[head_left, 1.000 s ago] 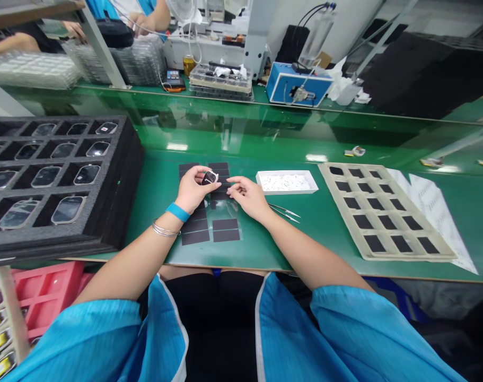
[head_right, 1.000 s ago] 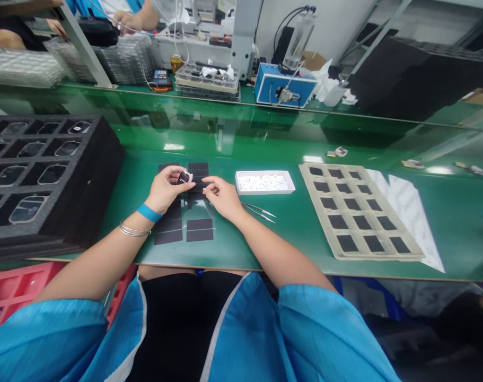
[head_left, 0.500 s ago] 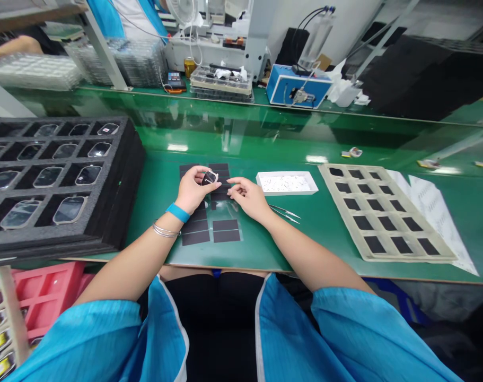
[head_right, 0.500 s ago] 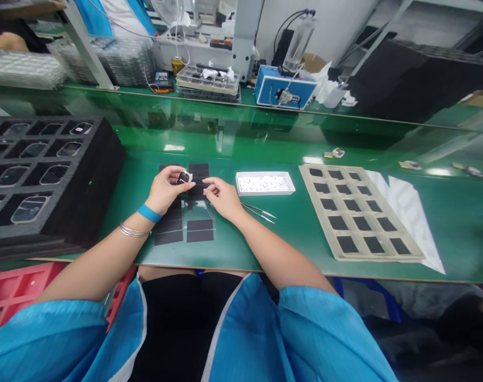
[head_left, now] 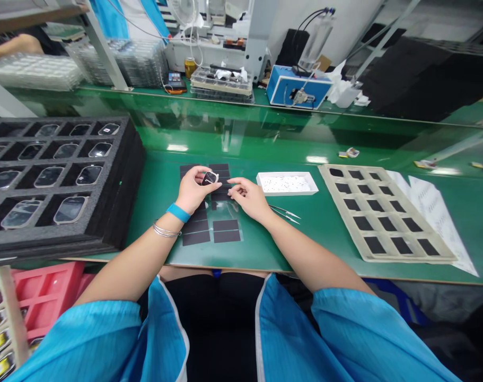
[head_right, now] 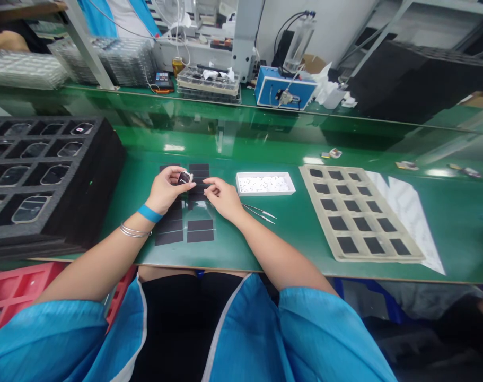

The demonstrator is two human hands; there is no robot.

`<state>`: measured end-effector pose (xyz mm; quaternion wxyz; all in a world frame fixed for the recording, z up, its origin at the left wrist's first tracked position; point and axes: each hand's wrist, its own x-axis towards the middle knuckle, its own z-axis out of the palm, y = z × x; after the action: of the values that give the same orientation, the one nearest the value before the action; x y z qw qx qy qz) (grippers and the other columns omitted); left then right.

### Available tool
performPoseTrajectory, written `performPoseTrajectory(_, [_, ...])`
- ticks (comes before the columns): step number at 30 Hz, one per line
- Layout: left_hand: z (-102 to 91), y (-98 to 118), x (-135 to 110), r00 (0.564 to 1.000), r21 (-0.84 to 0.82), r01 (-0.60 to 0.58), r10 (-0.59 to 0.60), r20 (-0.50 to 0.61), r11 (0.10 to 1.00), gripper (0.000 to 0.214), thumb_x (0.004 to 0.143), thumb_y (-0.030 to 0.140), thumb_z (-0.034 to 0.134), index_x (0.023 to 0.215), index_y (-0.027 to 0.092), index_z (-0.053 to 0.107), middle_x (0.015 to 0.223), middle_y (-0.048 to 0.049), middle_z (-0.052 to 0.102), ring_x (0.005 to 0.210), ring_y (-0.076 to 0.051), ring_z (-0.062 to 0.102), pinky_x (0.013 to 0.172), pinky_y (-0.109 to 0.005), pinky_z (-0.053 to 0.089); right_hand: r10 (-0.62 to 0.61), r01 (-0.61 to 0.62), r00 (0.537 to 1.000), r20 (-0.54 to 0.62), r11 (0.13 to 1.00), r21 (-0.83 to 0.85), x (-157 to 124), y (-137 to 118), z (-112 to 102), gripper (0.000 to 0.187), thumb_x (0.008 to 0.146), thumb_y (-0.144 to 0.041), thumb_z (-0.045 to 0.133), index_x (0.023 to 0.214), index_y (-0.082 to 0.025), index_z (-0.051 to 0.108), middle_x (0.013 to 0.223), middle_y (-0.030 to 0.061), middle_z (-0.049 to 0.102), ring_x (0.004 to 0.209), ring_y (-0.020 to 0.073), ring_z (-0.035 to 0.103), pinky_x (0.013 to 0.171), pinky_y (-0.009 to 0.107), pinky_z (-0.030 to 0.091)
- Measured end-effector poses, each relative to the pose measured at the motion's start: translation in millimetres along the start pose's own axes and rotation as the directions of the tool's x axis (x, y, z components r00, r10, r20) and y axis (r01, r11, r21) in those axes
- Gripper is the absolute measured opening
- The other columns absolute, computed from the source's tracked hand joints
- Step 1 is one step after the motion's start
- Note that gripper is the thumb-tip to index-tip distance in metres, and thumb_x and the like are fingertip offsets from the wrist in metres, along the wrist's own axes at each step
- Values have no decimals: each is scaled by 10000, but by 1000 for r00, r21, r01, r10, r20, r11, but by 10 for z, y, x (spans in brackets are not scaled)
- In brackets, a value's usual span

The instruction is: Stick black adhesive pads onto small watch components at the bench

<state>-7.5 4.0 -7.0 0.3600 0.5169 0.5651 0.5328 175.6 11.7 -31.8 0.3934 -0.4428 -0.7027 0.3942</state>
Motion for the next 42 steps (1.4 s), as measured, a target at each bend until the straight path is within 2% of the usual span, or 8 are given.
performPoseTrajectory(42, [10,-62,12,1000,-54,-3,3,8,999,456,487,288,858,875,167,650,767,-16,632,697,-140,566,668,-278,455,-2,2,1000,9,1000,-15,-1,-14,4,246,810,-199,581,1051,-195,633,768,-1,711,680,130,653,733,285,524])
